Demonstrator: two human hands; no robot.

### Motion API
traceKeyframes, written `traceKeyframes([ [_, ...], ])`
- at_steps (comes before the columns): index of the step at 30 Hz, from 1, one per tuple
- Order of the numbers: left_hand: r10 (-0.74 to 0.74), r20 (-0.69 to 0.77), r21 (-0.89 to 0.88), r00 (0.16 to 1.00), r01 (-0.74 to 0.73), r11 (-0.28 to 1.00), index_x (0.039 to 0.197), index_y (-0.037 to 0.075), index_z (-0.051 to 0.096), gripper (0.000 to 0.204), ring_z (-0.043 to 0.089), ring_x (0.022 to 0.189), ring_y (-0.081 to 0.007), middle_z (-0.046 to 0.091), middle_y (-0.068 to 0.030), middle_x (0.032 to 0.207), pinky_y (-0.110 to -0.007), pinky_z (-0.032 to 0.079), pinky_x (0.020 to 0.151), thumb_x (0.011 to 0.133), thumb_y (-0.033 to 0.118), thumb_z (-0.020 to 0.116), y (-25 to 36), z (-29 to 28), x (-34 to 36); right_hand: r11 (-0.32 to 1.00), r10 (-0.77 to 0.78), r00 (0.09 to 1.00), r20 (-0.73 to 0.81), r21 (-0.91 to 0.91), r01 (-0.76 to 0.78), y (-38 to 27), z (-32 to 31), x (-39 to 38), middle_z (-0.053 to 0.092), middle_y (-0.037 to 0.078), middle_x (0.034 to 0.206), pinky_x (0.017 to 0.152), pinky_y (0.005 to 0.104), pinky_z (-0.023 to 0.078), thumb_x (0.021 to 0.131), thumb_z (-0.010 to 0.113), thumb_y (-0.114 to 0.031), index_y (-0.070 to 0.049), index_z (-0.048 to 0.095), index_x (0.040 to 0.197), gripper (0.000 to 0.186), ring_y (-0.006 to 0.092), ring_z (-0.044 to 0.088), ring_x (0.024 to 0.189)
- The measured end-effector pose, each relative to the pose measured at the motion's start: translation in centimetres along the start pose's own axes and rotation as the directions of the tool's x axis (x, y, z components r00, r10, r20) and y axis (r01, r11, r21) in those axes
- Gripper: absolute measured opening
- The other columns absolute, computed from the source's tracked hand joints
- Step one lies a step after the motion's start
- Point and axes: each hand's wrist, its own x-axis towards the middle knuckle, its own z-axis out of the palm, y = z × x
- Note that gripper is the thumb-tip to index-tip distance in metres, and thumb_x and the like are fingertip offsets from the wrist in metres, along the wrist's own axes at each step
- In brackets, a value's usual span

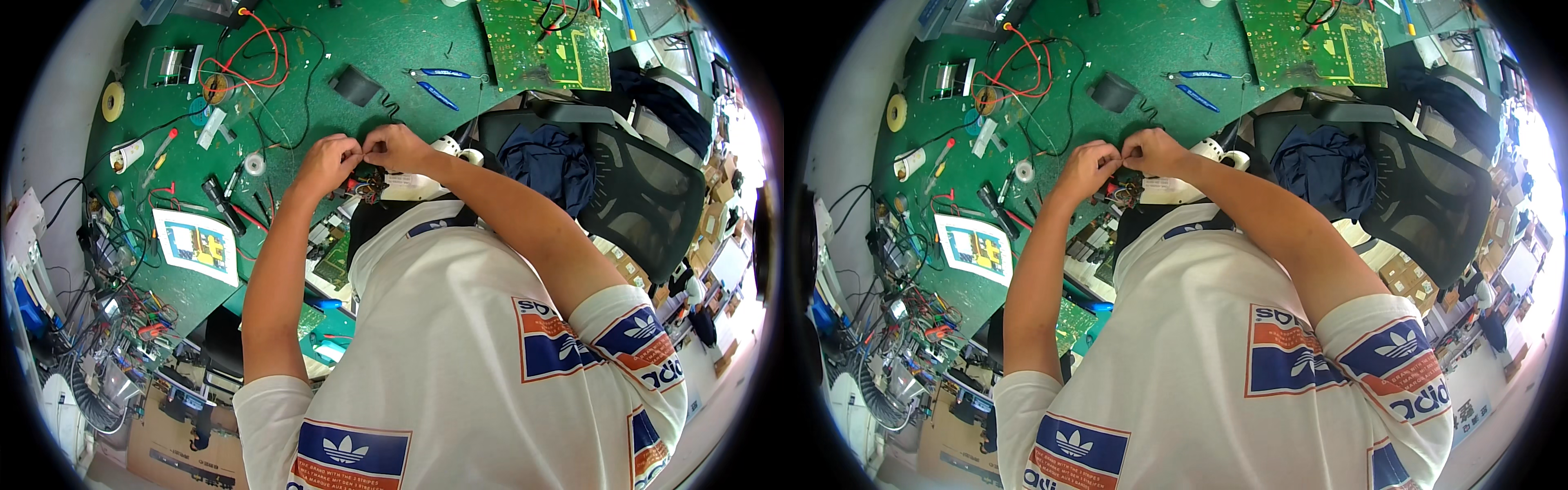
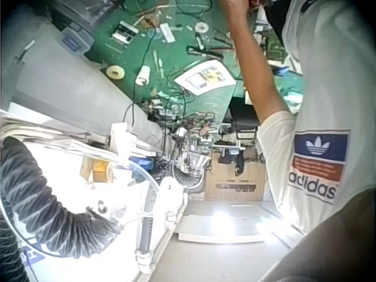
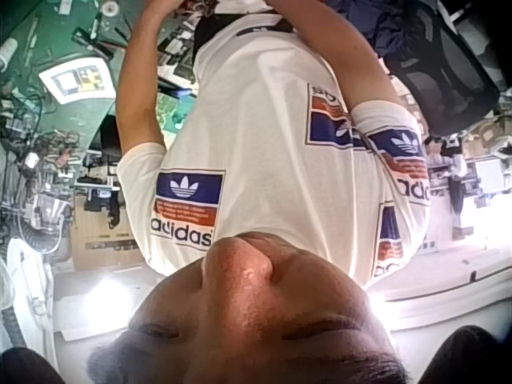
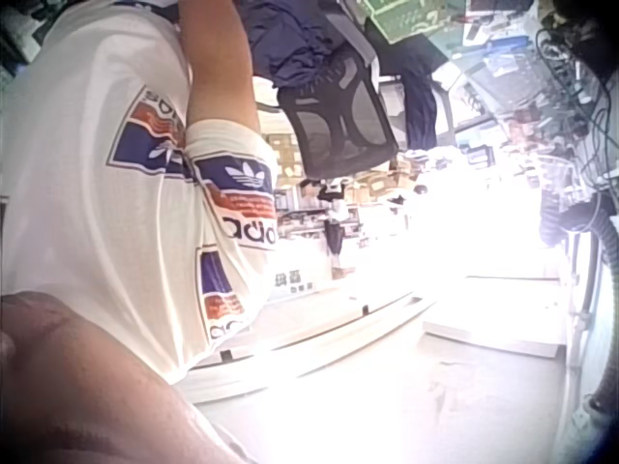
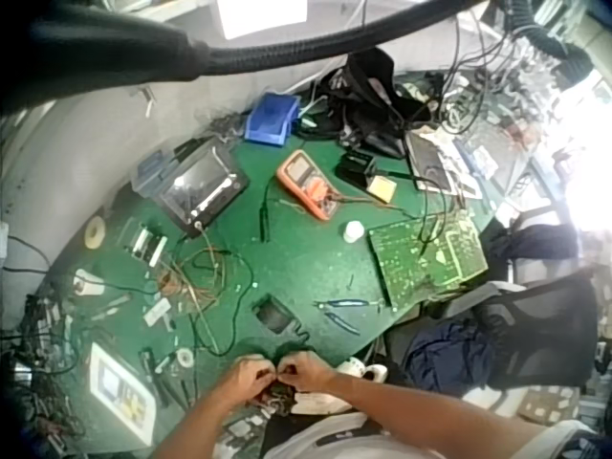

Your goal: The person connects wires to a circuit board and uses a soldering iron to secure connections on an electronic device.

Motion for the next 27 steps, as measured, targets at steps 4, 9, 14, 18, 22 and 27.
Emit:
traceKeyframes([
  [4,-0.026,0.011,-0.023,1.0,0.027,0.999,0.082,-0.001,0.065,0.008,0.059,0.06,-0.0218,0.058,-0.0102,0.072,-0.035,0.045,0.057,0.078,0.005,0.067,0.1,0.0,0.1,0.994,-0.068,0.998,-0.012,-0.085,0.067,-0.2,0.0,-0.1,0.063,0.01,0.072,0.058,0.0338,0.049,0.073,0.073,-0.01,-0.001,0.067,0.081,0.013,0.0215,0.062,0.063],
  [9,-0.161,0.08,-0.106,0.984,0.169,0.98,0.082,0.001,0.068,0.011,0.065,0.068,-0.025,0.066,-0.0136,0.075,-0.035,0.05,0.062,0.073,0.007,0.071,0.1,-0.2,0.6,0.958,-0.202,0.977,-0.065,-0.222,0.183,-0.6,0.2,-0.1,0.061,0.012,0.073,0.06,0.0379,0.049,0.07,0.071,-0.008,-0.002,0.065,0.076,0.011,0.0277,0.062,0.066],
  [14,-0.267,0.255,-0.218,0.929,0.324,0.921,0.084,0.002,0.071,0.012,0.068,0.073,-0.0194,0.071,-0.0109,0.077,-0.032,0.052,0.066,0.074,0.008,0.071,-2.6,0.4,1.5,0.924,-0.259,0.962,-0.087,-0.313,0.221,-0.5,1.0,-0.1,0.061,0.013,0.077,0.062,0.04,0.05,0.069,0.068,-0.007,-0.003,0.065,0.075,0.008,0.0317,0.062,0.07],
  [18,-0.281,0.316,-0.143,0.906,0.339,0.93,0.083,0.002,0.071,0.011,0.067,0.074,-0.0172,0.071,-0.0093,0.079,-0.031,0.052,0.068,0.075,0.009,0.07,-2.8,0.1,2.7,0.885,-0.278,0.955,-0.107,-0.414,0.211,-0.8,1.3,-0.5,0.061,0.013,0.078,0.064,0.0403,0.05,0.068,0.067,-0.007,-0.004,0.064,0.073,0.007,0.0337,0.062,0.071],
  [22,-0.211,0.312,-0.171,0.927,0.273,0.947,0.084,0.002,0.07,0.01,0.065,0.072,-0.0161,0.07,-0.0083,0.077,-0.031,0.051,0.067,0.077,0.01,0.068,-2.6,-0.4,2.4,0.956,-0.148,0.989,-0.031,-0.259,0.135,-0.2,0.6,0.0,0.062,0.01,0.075,0.061,0.0369,0.049,0.072,0.068,-0.009,-0.003,0.067,0.081,0.011,0.0252,0.062,0.066],
  [27,-0.161,0.28,-0.182,0.946,0.217,0.959,0.083,0.001,0.065,0.008,0.054,0.064,-0.0102,0.062,-0.0025,0.072,-0.027,0.045,0.06,0.081,0.008,0.068,-0.9,-0.7,1.5,0.955,0.131,0.915,0.381,0.201,-0.22,1.1,-2.1,1.6,0.058,0.0,0.07,0.057,0.0283,0.043,0.087,0.064,-0.02,-0.002,0.068,0.093,0.019,0.0082,0.051,0.062],
])
